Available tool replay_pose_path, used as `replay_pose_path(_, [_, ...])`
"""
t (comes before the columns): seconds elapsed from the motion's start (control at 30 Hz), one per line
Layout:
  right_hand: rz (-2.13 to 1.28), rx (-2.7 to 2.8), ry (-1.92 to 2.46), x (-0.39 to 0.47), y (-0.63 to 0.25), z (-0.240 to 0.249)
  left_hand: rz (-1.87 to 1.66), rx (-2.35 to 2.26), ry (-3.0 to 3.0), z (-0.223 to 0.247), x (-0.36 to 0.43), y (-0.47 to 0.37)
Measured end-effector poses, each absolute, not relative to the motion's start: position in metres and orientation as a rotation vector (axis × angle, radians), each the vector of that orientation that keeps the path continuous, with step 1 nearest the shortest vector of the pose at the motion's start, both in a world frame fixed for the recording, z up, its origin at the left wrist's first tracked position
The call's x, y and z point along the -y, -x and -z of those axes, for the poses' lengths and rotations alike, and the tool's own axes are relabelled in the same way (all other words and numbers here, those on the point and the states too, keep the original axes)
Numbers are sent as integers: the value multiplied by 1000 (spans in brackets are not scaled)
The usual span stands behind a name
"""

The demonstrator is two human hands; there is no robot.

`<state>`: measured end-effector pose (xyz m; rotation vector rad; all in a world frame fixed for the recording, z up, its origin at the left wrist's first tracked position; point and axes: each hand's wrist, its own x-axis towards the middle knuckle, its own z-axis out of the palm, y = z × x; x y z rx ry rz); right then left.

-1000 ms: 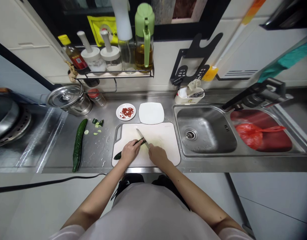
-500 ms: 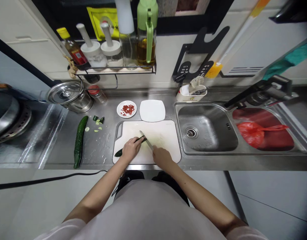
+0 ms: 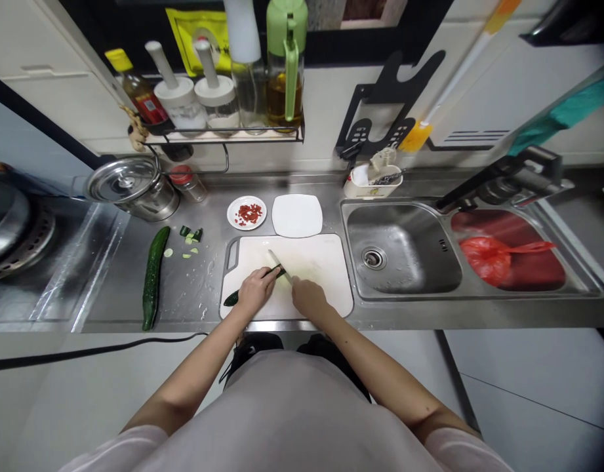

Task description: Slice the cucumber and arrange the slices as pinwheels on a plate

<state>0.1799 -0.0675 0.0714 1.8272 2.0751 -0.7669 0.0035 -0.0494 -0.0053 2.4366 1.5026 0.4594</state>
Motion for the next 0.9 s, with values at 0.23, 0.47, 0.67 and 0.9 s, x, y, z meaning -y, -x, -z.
replay_pose_path(0.23, [780, -2051, -1814, 70, -183, -70, -456, -1519, -2423, 8, 50, -4])
replay_pose_path(0.47, [763, -2086, -1832, 68, -180, -65, -461, -1527, -2434, 7, 50, -4])
replay_pose_path(0.67, [798, -2056, -1822, 72, -182, -62, -462, -1527, -2441, 8, 50, -4])
replay_pose_path(0.9, [771, -2094, -1828, 68, -180, -58, -466, -1522, -2437, 7, 49, -4])
